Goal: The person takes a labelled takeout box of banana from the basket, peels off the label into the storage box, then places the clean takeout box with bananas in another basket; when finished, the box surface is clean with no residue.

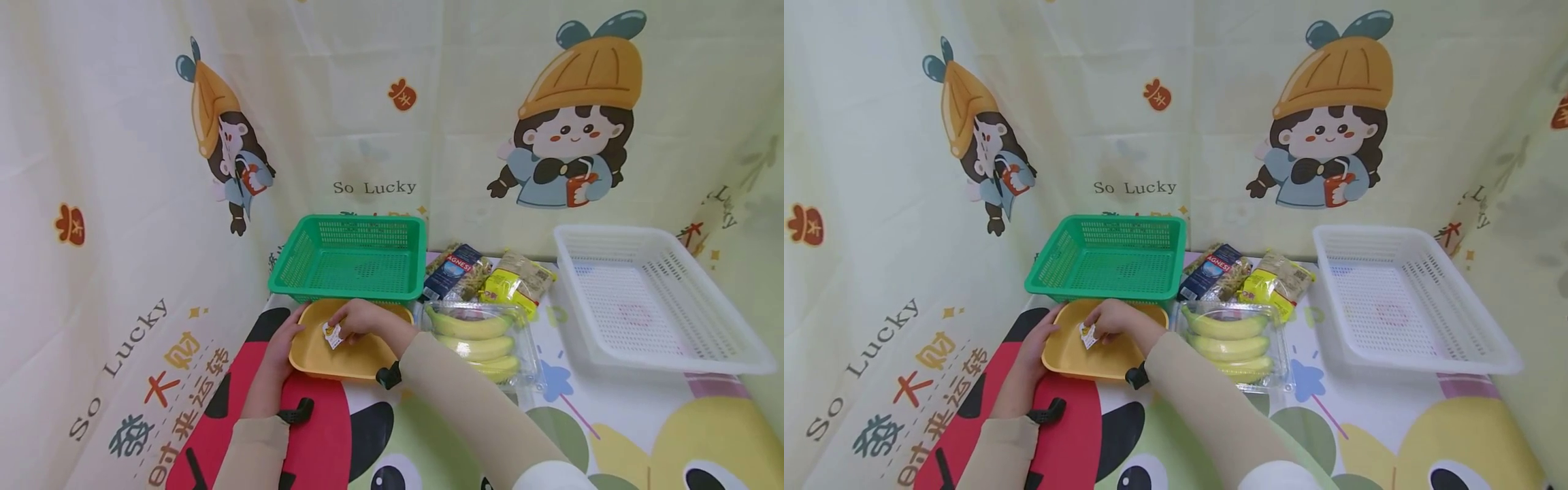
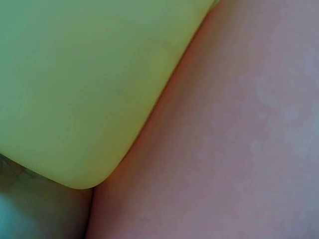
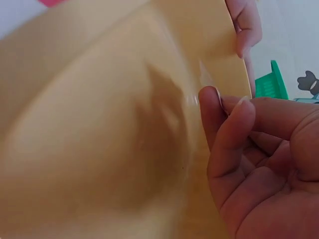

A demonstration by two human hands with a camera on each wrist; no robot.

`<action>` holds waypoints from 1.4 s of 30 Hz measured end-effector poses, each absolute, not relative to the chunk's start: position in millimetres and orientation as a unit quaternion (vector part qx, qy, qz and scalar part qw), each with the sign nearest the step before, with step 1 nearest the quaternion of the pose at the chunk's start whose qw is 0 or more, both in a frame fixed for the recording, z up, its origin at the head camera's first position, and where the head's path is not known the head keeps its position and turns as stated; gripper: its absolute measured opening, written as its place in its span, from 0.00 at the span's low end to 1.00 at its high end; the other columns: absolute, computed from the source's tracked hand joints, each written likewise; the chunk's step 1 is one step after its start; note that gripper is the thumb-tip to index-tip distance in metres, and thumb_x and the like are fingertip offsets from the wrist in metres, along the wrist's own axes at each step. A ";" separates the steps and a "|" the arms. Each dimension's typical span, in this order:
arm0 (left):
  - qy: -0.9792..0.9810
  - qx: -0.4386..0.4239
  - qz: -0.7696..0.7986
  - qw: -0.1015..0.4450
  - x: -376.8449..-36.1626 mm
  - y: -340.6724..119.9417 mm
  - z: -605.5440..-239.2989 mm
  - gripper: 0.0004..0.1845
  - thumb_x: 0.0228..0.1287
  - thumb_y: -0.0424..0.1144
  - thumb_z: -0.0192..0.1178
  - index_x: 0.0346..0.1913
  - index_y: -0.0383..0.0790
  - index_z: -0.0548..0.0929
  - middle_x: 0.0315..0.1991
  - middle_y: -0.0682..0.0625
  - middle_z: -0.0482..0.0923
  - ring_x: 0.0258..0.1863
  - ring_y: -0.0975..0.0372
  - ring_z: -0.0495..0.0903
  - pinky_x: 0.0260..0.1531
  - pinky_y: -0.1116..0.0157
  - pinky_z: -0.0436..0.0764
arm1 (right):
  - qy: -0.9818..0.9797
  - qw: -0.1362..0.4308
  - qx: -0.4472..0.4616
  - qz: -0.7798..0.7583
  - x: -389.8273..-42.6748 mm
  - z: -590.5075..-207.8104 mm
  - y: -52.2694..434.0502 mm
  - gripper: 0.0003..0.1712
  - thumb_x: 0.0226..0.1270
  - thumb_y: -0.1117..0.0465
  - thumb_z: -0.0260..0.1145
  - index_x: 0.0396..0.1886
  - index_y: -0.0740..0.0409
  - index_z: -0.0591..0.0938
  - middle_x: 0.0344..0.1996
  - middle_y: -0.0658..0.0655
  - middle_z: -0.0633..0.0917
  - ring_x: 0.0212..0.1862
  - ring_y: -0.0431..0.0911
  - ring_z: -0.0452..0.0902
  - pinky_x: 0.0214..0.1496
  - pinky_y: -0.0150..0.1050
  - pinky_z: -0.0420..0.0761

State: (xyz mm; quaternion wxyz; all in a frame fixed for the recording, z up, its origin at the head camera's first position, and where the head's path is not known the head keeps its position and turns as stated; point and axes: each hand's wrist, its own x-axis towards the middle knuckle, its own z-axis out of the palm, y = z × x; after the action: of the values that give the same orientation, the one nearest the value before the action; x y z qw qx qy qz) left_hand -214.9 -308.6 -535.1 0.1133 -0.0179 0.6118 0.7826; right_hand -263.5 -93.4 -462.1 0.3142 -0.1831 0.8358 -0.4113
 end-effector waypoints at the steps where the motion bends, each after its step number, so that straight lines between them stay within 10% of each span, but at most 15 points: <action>1: 0.608 -0.016 0.785 0.115 -215.1 -308.4 -534.8 0.31 0.75 0.33 0.32 0.80 0.48 0.50 0.79 0.50 0.44 0.66 0.66 0.64 0.58 0.78 0.73 | 0.835 0.315 -0.185 -0.411 -263.7 -461.8 -94.0 0.18 0.62 0.68 0.69 0.53 0.55 0.87 0.37 0.53 0.84 0.19 0.42 0.75 0.30 0.34 0.84; 25: 0.605 -0.028 0.787 0.116 -218.4 -305.9 -534.0 0.32 0.74 0.32 0.33 0.80 0.48 0.50 0.80 0.51 0.44 0.75 0.55 0.50 0.63 0.74 0.69 | 0.888 0.269 -0.278 -0.250 -264.9 -478.1 -116.4 0.19 0.65 0.71 0.62 0.53 0.54 0.86 0.38 0.52 0.82 0.21 0.42 0.74 0.23 0.28 0.77; 42: 0.611 -0.035 0.783 0.112 -215.4 -308.7 -535.1 0.31 0.75 0.34 0.34 0.79 0.49 0.51 0.79 0.51 0.45 0.69 0.61 0.58 0.60 0.75 0.71 | 0.919 0.212 -0.284 -0.175 -260.3 -476.3 -127.3 0.14 0.63 0.65 0.65 0.46 0.49 0.89 0.44 0.47 0.87 0.38 0.42 0.72 0.38 0.27 0.75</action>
State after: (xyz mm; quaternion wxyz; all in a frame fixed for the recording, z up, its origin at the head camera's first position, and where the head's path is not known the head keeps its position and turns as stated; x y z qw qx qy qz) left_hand -215.4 -308.7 -535.1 0.1116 -0.0353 0.6114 0.7826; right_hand -260.3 -127.3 -476.3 0.2119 -0.2840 0.9186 -0.1749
